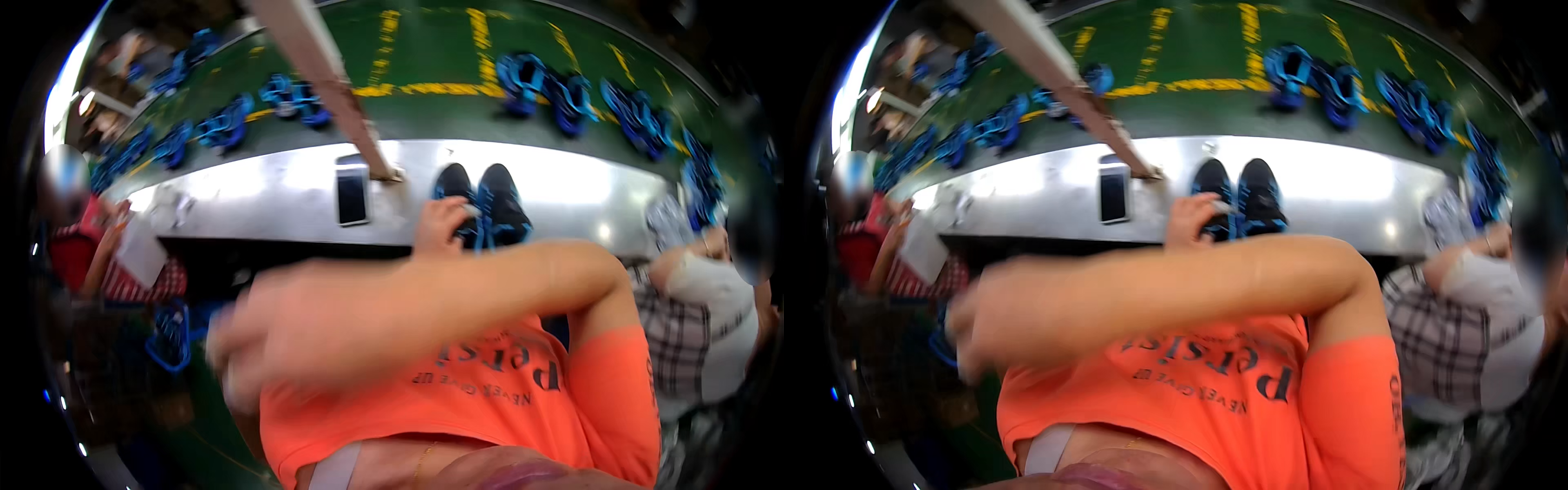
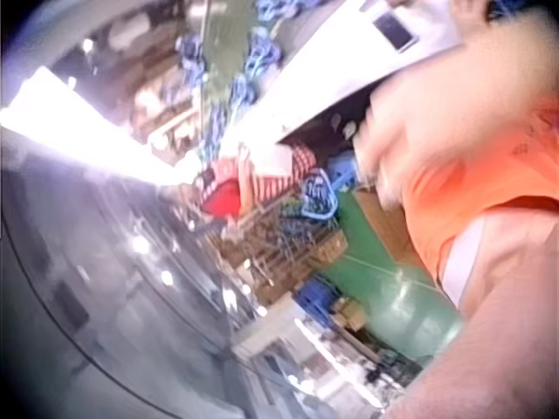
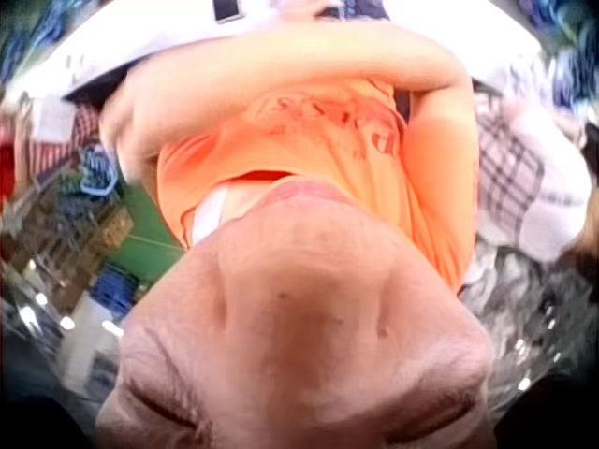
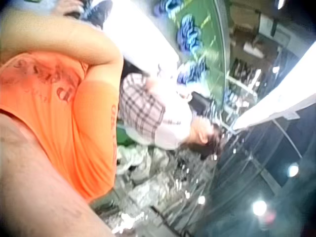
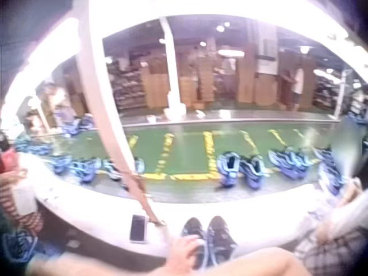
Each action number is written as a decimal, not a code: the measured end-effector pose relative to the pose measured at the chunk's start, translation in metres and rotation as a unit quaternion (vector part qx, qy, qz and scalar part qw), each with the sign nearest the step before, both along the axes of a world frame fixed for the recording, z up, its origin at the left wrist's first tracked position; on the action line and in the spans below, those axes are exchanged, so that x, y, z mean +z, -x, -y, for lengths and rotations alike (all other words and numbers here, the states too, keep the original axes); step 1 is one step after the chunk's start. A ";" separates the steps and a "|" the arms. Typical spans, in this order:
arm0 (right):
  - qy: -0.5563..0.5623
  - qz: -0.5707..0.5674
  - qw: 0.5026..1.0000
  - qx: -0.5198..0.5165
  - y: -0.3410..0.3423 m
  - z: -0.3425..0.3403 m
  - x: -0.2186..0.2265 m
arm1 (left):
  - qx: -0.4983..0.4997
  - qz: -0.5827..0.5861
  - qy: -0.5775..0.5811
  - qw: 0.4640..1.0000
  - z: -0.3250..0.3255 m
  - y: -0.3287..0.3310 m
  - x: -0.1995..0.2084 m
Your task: The person wipes various parts of shoes with a cloth, including the sides, soles, and tongues, while rotating and handling them one at a time on a workbench.
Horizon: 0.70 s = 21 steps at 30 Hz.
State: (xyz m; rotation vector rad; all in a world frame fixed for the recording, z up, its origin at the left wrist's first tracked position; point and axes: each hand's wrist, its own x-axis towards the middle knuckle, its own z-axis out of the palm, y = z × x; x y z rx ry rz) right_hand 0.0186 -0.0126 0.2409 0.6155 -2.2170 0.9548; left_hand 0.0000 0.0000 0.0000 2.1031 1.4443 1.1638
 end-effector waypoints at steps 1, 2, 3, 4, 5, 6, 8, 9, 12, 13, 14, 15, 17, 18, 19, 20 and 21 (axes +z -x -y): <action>0.077 0.048 0.996 -0.013 -0.003 -0.019 -0.008 | 0.010 -0.044 -0.056 0.997 0.003 0.024 -0.011; 0.163 0.121 0.977 -0.071 -0.023 -0.049 -0.036 | 0.017 0.170 0.098 0.980 0.004 0.017 -0.007; 0.225 0.156 0.946 -0.173 -0.043 -0.068 -0.059 | 0.032 0.104 0.054 0.993 0.010 0.028 -0.010; 0.284 0.106 0.927 -0.223 -0.067 -0.087 -0.094 | 0.034 0.044 0.008 0.998 0.011 0.028 -0.015; 0.286 0.155 0.880 -0.345 -0.104 -0.100 -0.116 | 0.036 0.004 0.036 0.999 0.008 0.020 -0.005; 0.344 0.170 0.844 -0.376 -0.136 -0.104 -0.131 | 0.071 0.046 0.015 0.996 0.008 0.010 0.003; 0.342 0.248 0.760 -0.494 -0.197 -0.100 -0.148 | 0.027 0.024 0.023 0.999 -0.001 0.006 0.018; 0.281 0.305 0.752 -0.512 -0.216 -0.097 -0.152 | 0.010 0.023 0.041 0.999 -0.005 0.008 0.024; 0.271 0.343 0.781 -0.446 -0.217 -0.081 -0.156 | -0.021 -0.022 0.080 0.996 -0.009 0.023 0.033; 0.284 0.342 0.782 -0.437 -0.212 -0.080 -0.156 | -0.036 -0.040 0.076 0.996 -0.013 0.025 0.038; 0.297 0.341 0.783 -0.427 -0.209 -0.081 -0.156 | -0.052 -0.057 0.073 0.994 -0.016 0.026 0.041; 0.289 0.358 0.782 -0.421 -0.209 -0.084 -0.157 | -0.053 -0.073 0.082 0.993 -0.016 0.027 0.042; 0.268 0.392 0.778 -0.411 -0.209 -0.093 -0.160 | -0.055 -0.084 0.115 0.988 -0.014 0.025 0.045; 0.234 0.406 0.782 -0.410 -0.207 -0.096 -0.158 | -0.056 -0.090 0.132 0.986 -0.013 0.023 0.045; 0.198 0.421 0.786 -0.407 -0.203 -0.098 -0.155 | -0.050 -0.087 0.124 0.987 -0.013 0.020 0.043; 0.162 0.436 0.787 -0.404 -0.202 -0.098 -0.154 | -0.048 -0.084 0.129 0.987 -0.013 0.019 0.044; 0.136 0.428 0.795 -0.408 -0.206 -0.096 -0.158 | -0.046 -0.081 0.133 0.987 -0.014 0.017 0.046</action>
